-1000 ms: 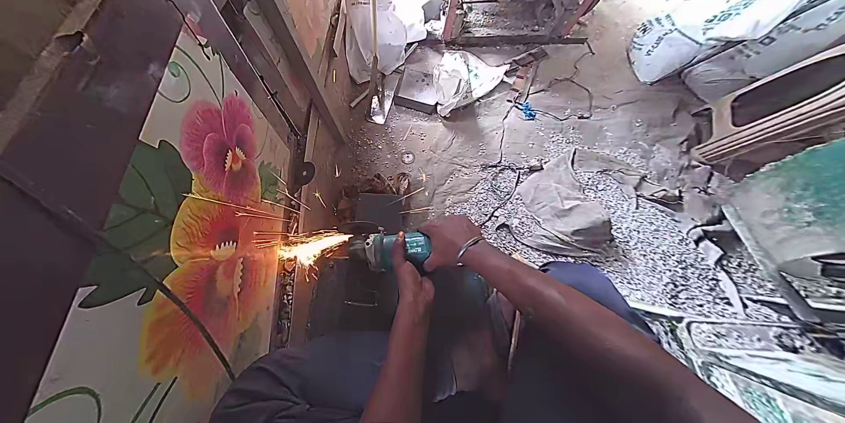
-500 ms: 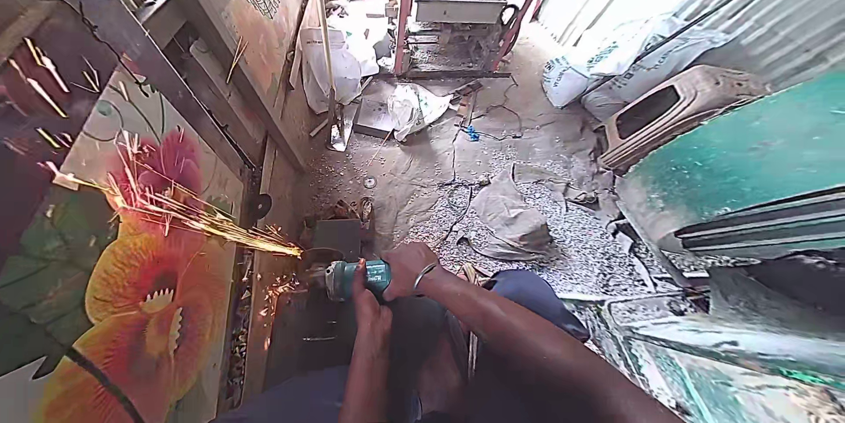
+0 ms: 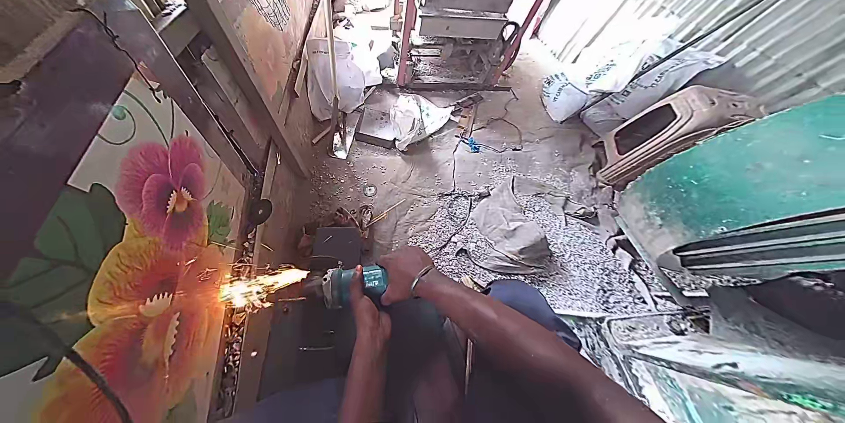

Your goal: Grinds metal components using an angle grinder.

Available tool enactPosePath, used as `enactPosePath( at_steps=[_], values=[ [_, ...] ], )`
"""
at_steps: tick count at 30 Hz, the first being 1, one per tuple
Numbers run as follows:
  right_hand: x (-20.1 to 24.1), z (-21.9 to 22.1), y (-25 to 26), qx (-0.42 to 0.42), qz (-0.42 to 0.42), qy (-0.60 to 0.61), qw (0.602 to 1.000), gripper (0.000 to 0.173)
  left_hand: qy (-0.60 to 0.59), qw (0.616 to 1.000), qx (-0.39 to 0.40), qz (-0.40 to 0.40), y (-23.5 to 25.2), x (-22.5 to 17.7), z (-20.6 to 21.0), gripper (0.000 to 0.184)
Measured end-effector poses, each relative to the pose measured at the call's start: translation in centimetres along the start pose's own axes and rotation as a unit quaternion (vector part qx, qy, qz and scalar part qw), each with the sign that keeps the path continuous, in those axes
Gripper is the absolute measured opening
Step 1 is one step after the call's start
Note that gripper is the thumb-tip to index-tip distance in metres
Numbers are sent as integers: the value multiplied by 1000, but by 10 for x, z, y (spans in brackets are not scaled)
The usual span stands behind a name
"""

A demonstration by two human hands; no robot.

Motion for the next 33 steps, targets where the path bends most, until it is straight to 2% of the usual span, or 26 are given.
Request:
enactPosePath(
  at_steps=[10,19,25,28,30,33],
  values=[
    [-1,3,-10,8,34,31,999,67,2,1000,-6,-24,-5,1,0,25],
    [-1,-6,5,9,1,-18,1000,70,2,999,-23,-25,0,-3,3,30],
    [1,-3,-3,-31,-32,-42,998,71,-37,999,-26,-26,-5,-1,-1,28],
    [-4,-7,-14,-55,-26,-30,998,77,-29,999,-3,-20,-16,-2,5,31],
    [-10,-12,-29,-78,-7,-6,997,82,8,999,41,-28,-28,-4,13,37],
    [-29,-25,-54,-163,19,33,986,83,53,994,95,-29,-44,-8,35,50]
  ],
)
Point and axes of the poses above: each hand's wrist, its own y-axis towards the middle knuckle, its own z-axis out of the palm, x = y × z, the point moved 5 cm from there along y, towards the middle knuckle, and after that the axes turned 9 degrees about -y, right-handed, at the moved point
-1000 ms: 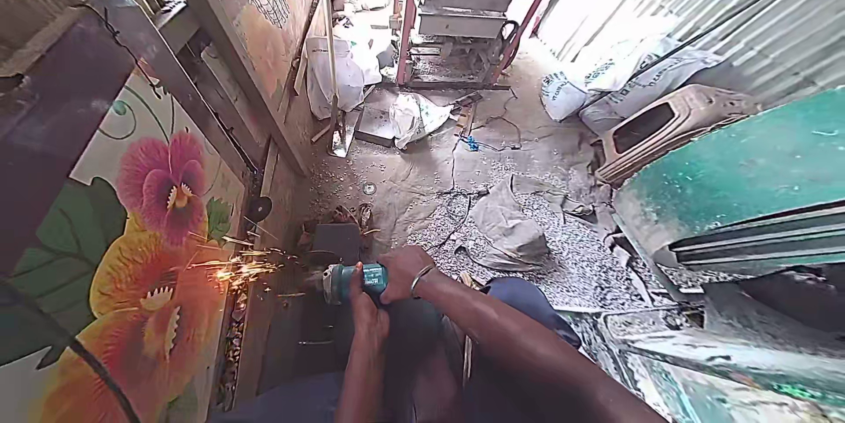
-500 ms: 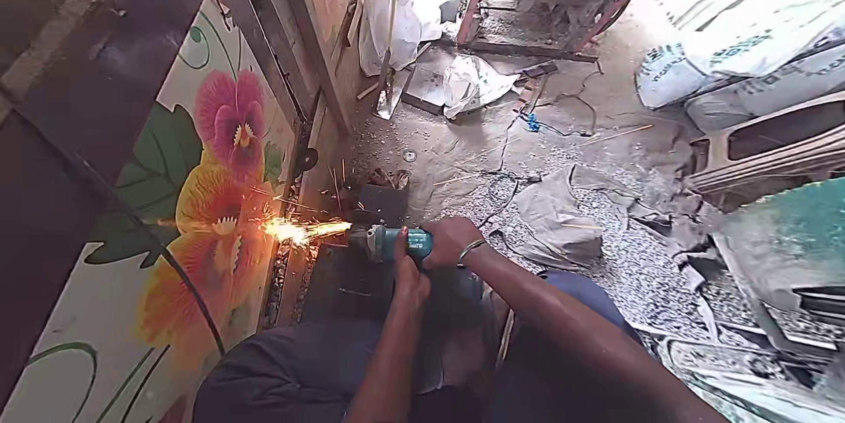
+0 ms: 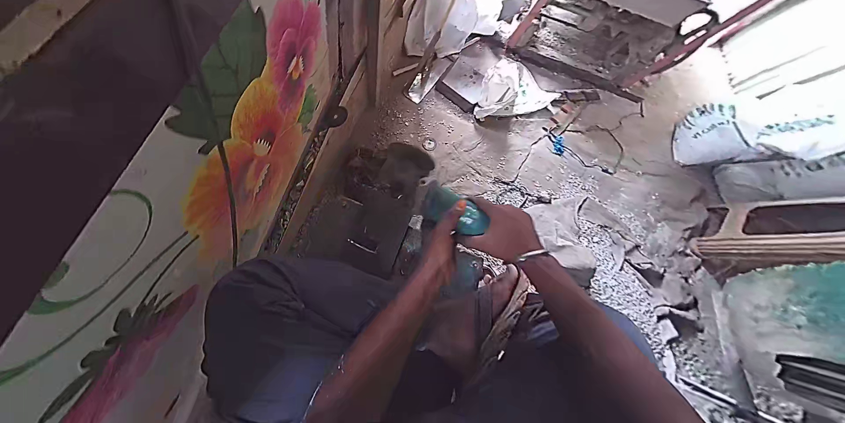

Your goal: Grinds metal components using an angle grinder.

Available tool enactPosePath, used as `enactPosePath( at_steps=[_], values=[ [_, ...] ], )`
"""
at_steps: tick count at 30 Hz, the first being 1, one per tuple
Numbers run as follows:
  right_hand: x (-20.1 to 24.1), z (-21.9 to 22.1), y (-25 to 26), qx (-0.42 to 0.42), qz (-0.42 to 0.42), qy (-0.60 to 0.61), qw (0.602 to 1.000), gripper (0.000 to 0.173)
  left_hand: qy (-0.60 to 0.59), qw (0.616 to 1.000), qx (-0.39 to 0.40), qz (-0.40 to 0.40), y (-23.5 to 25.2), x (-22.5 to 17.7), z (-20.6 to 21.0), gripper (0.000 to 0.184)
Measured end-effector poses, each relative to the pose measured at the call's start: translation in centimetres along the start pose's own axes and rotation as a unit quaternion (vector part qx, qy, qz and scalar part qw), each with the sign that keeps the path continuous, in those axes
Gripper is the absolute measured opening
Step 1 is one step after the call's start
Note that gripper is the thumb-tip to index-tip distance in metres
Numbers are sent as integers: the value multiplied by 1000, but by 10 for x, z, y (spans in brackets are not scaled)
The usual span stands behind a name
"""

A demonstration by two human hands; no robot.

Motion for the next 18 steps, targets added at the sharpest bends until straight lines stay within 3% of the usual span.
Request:
enactPosePath(
  at_steps=[4,8,18],
  values=[
    [-37,-3,-26,-110,-4,63,992,83,32,996,80,-17,-16,3,27,57],
    [-60,9,-41,-125,4,67,990,81,61,989,125,-43,-17,21,28,63],
    [-65,33,-34,-93,8,77,993,77,53,995,71,-37,-5,33,12,62]
  ],
)
Point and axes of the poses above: each hand's wrist, its own y-axis towards the middle knuckle, its own z-axis out of the palm, x = y × z, the point moved 5 cm from there along y, towards the middle knuckle, and after that the axes turned 9 degrees about -y, right-handed, at the moved point
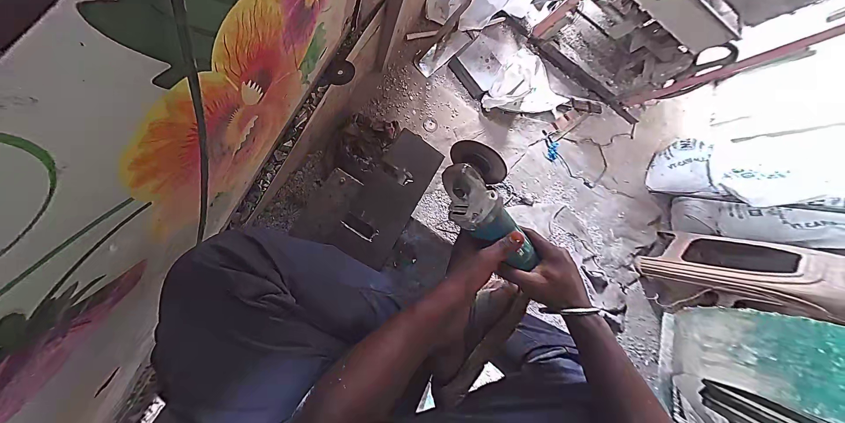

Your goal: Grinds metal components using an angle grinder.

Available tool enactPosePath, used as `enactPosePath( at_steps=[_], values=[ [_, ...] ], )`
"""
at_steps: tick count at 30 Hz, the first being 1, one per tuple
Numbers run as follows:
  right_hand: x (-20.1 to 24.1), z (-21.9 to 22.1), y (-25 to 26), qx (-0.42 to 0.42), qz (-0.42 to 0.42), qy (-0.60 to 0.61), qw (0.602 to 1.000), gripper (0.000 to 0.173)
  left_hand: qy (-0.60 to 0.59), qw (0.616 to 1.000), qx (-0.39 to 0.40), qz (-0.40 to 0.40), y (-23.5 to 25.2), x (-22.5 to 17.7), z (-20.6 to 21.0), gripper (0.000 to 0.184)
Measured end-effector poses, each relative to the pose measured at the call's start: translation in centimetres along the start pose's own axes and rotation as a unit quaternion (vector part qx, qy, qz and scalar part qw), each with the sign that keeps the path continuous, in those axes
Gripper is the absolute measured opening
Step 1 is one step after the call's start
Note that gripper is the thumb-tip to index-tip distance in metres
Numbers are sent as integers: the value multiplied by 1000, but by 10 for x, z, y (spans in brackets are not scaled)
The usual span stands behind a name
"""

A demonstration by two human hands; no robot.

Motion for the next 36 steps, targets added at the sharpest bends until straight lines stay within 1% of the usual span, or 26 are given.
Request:
enactPosePath(
  at_steps=[3,9,12,16,22,27,29,31,32,36],
  values=[
    [6,2,8,12,-16,-11,1000,78,-15,999,-36,9,3,0,-6,62],
    [19,10,20,25,-38,-23,999,75,-57,992,-109,33,11,3,-20,69],
    [24,14,24,25,-40,-14,999,74,-70,989,-127,36,12,-1,-24,74],
    [30,18,29,30,-46,-8,998,74,-84,985,-147,33,12,-10,-27,74],
    [46,21,37,40,-64,-40,996,75,-133,972,-186,46,15,-17,-34,63],
    [65,27,48,56,-86,-79,992,77,-142,957,-243,66,17,-20,-46,54],
    [74,29,53,70,-91,-91,989,76,-146,954,-257,51,19,-18,-51,50],
    [79,35,56,98,-90,-98,986,75,-148,952,-266,39,18,-18,-55,40],
    [80,37,58,112,-91,-97,985,75,-149,950,-273,40,18,-18,-56,35],
    [83,42,63,162,-101,-108,976,72,-151,947,-276,58,20,-17,-60,27]
  ],
)
Point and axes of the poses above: each hand's wrist, its own y-axis towards the middle knuckle, its own z-axis out of the palm, x = y × z, the point moved 5 cm from there along y, towards the middle knuckle, and after that the axes turned 9 degrees about -y, right-handed, at the moved point
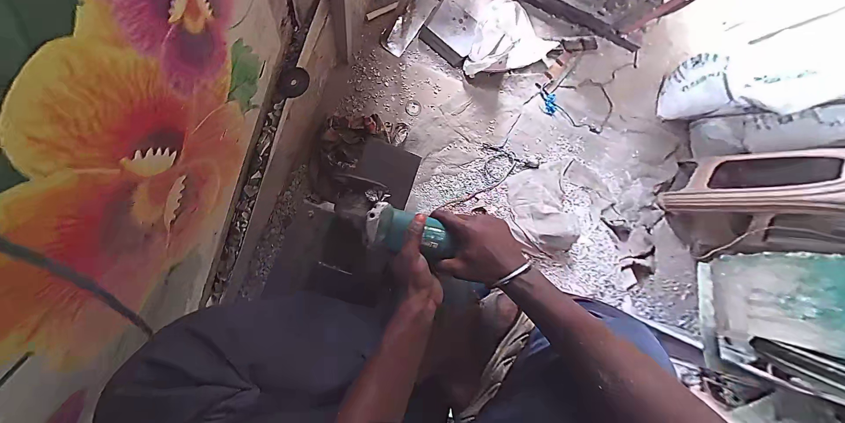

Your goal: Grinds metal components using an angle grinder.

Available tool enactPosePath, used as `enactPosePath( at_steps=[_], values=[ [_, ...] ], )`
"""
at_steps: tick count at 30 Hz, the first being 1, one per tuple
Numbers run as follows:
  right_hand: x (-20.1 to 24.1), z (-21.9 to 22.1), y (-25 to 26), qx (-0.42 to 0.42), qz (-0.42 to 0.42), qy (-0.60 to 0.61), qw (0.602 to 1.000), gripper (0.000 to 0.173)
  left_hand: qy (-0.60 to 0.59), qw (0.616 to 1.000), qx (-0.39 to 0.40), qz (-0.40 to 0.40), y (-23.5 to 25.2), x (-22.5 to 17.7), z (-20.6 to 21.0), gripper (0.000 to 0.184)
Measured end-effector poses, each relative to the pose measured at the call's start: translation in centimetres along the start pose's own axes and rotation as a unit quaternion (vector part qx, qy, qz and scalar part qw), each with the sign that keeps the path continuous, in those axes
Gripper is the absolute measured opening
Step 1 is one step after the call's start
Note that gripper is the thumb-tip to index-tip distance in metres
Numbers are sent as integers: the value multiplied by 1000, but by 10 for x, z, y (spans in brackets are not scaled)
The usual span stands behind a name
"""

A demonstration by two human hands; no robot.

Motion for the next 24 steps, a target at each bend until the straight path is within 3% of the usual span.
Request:
enactPosePath(
  at_steps=[9,24],
  values=[
    [3,-5,3,113,21,12,993,69,29,999,-13,-5,0,0,0,27],
    [9,-15,-5,149,48,23,987,61,24,999,28,-23,-4,-4,6,26]
  ],
)
Point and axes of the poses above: each hand's wrist, its own y-axis towards the middle knuckle, its own z-axis out of the palm, x = y × z, the point moved 5 cm from there along y, towards the middle knuckle, and after that the axes turned 9 degrees about -y, right-handed, at the moved point
